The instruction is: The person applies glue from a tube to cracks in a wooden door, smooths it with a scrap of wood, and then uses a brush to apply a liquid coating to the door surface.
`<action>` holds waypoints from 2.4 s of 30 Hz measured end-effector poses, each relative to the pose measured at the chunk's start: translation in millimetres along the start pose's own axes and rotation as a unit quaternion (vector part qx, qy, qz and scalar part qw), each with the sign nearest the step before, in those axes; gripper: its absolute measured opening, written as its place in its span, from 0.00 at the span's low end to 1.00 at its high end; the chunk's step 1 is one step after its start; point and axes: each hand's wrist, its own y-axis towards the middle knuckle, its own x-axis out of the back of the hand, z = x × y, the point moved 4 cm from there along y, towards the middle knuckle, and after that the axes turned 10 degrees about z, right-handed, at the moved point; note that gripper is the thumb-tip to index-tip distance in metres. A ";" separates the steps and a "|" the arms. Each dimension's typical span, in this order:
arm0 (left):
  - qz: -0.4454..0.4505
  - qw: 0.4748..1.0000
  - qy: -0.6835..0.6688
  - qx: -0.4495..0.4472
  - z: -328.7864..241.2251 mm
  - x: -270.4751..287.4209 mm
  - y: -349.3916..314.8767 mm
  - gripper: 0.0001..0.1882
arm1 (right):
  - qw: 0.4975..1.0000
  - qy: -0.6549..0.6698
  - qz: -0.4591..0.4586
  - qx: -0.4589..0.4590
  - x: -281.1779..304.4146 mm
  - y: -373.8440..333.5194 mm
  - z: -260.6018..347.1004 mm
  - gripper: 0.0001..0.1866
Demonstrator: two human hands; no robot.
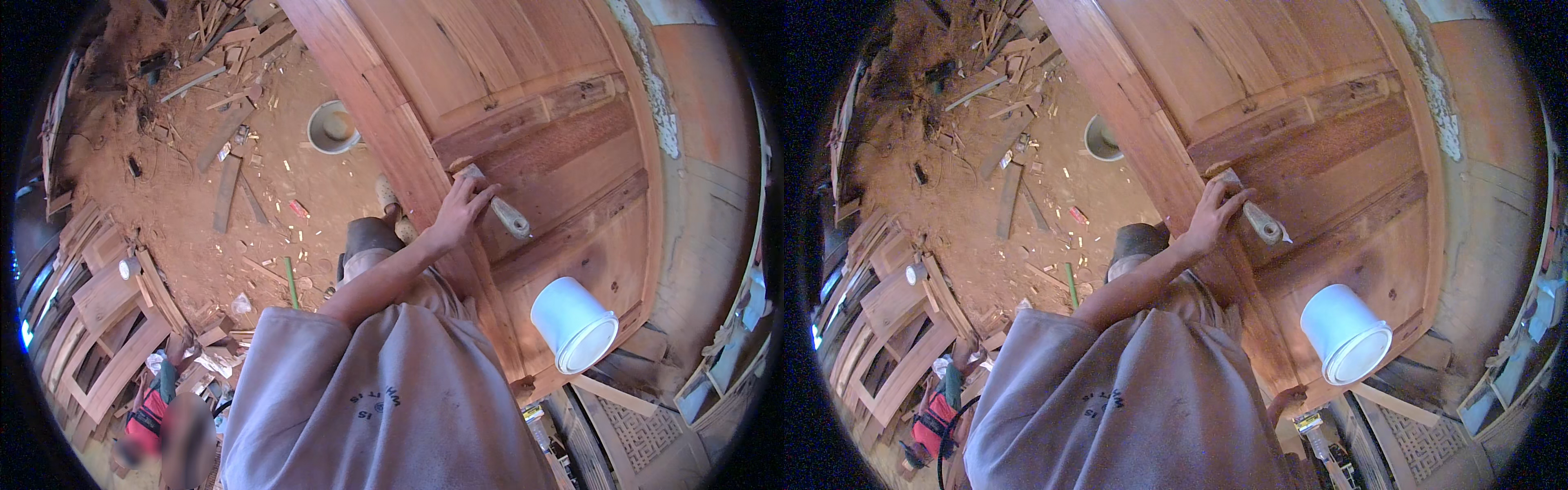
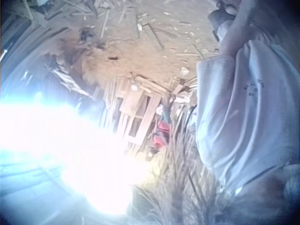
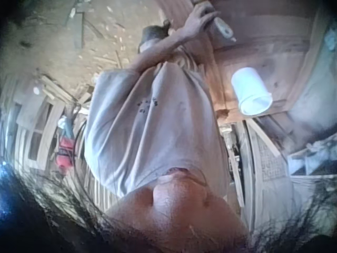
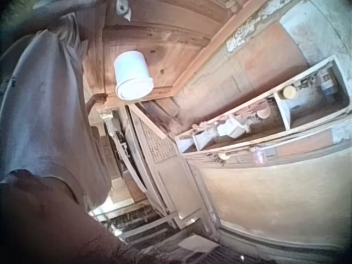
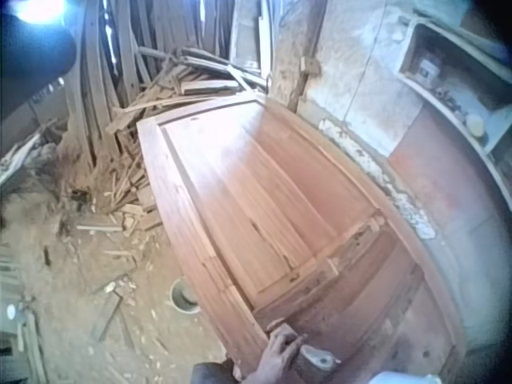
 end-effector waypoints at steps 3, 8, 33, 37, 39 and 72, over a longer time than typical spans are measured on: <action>-0.038 0.998 0.035 -0.038 -6.2 10.2 3.5 0.25 | 0.998 -0.049 -0.036 0.004 1.1 2.4 0.1 0.20; -0.002 1.000 0.011 -0.010 6.2 3.5 1.1 0.26 | 0.997 -0.053 -0.054 0.020 11.0 7.3 1.2 0.20; 0.053 0.995 0.038 -0.080 27.2 11.7 -10.3 0.23 | 0.891 0.431 0.037 0.137 154.1 74.9 28.4 0.17; 0.026 0.994 0.049 -0.091 32.0 21.1 -3.5 0.24 | 0.879 0.450 0.038 0.153 161.8 75.1 29.6 0.17; 0.048 0.994 0.031 -0.089 33.2 25.3 2.2 0.26 | 0.872 0.464 0.040 0.152 164.0 69.5 30.3 0.17; 0.011 0.999 0.035 0.019 36.5 33.9 2.7 0.26 | 0.788 0.572 0.153 0.166 226.0 -8.3 -10.6 0.15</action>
